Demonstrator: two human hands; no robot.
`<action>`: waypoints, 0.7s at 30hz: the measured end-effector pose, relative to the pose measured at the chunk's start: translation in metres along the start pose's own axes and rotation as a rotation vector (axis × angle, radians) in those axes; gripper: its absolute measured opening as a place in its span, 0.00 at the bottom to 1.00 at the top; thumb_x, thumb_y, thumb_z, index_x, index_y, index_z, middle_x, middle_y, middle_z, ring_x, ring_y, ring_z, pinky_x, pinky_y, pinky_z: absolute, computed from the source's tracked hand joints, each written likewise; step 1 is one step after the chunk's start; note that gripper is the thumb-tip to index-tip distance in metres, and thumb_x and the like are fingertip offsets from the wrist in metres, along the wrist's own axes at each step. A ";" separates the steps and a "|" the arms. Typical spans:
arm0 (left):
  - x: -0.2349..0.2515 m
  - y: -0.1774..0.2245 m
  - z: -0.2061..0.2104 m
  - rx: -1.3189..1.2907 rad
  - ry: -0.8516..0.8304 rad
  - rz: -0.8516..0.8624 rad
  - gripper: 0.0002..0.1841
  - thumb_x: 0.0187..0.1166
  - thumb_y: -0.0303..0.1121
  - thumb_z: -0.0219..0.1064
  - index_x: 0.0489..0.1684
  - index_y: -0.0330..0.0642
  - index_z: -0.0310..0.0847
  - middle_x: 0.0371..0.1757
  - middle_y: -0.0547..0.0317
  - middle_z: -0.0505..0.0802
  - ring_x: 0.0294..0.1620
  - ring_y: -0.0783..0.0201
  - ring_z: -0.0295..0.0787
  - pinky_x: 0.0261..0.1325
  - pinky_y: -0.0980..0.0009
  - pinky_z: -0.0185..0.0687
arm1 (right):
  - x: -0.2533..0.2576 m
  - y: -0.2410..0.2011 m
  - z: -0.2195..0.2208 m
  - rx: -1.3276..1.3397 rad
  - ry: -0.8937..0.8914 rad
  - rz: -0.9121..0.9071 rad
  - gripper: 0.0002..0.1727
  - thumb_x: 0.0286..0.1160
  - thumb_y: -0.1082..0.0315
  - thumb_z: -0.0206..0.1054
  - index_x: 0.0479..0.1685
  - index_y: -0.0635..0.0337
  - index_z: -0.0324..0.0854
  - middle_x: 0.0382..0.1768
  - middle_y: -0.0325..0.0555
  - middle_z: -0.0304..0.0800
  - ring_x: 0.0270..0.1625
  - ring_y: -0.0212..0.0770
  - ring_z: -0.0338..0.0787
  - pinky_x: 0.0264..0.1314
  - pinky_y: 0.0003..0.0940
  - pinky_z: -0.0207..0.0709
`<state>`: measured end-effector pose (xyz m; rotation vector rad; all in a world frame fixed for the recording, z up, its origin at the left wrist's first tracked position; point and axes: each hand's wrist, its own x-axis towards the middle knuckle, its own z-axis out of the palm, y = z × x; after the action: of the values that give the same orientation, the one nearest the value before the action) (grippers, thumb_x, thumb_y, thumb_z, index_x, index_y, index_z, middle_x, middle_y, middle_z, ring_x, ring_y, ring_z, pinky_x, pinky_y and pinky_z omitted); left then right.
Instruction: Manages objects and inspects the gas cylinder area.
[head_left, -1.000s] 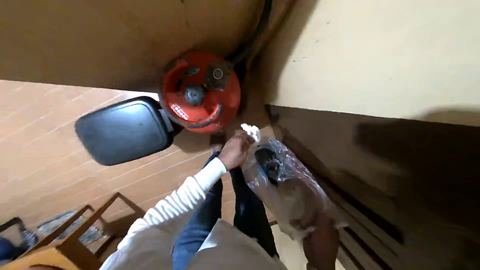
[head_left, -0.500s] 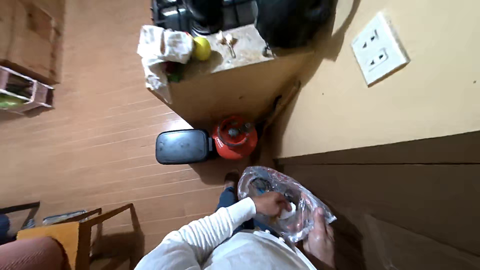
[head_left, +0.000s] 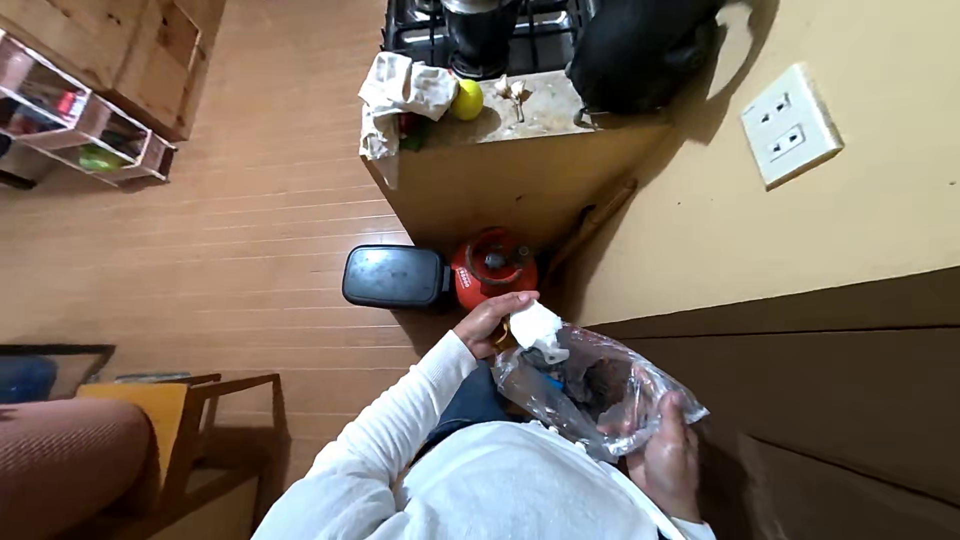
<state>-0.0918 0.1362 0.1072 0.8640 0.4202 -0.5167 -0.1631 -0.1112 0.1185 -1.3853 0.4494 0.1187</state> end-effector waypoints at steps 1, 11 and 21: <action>-0.001 0.001 -0.001 -0.041 0.015 -0.006 0.16 0.94 0.37 0.49 0.65 0.42 0.79 0.42 0.58 0.94 0.41 0.67 0.92 0.48 0.70 0.89 | 0.001 -0.002 0.002 -0.006 0.000 0.000 0.28 0.95 0.55 0.30 0.65 0.59 0.74 0.15 0.25 0.82 0.14 0.28 0.84 0.18 0.29 0.86; 0.021 -0.001 -0.047 -0.151 0.248 -0.028 0.13 0.93 0.39 0.52 0.53 0.42 0.79 0.31 0.59 0.88 0.24 0.71 0.83 0.27 0.77 0.80 | 0.021 -0.008 0.022 -0.127 0.037 0.012 0.27 0.96 0.57 0.32 0.70 0.64 0.72 0.17 0.24 0.82 0.14 0.26 0.84 0.18 0.27 0.86; 0.065 0.038 -0.131 -0.077 0.491 -0.109 0.16 0.94 0.36 0.51 0.70 0.40 0.76 0.36 0.57 0.86 0.21 0.69 0.77 0.24 0.75 0.76 | 0.034 0.003 0.085 -0.366 0.128 0.104 0.26 0.96 0.60 0.35 0.63 0.69 0.76 0.15 0.24 0.78 0.15 0.23 0.83 0.21 0.25 0.87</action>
<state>-0.0358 0.2450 0.0188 0.8943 0.9344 -0.3809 -0.1125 -0.0353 0.1130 -1.7347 0.6291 0.2060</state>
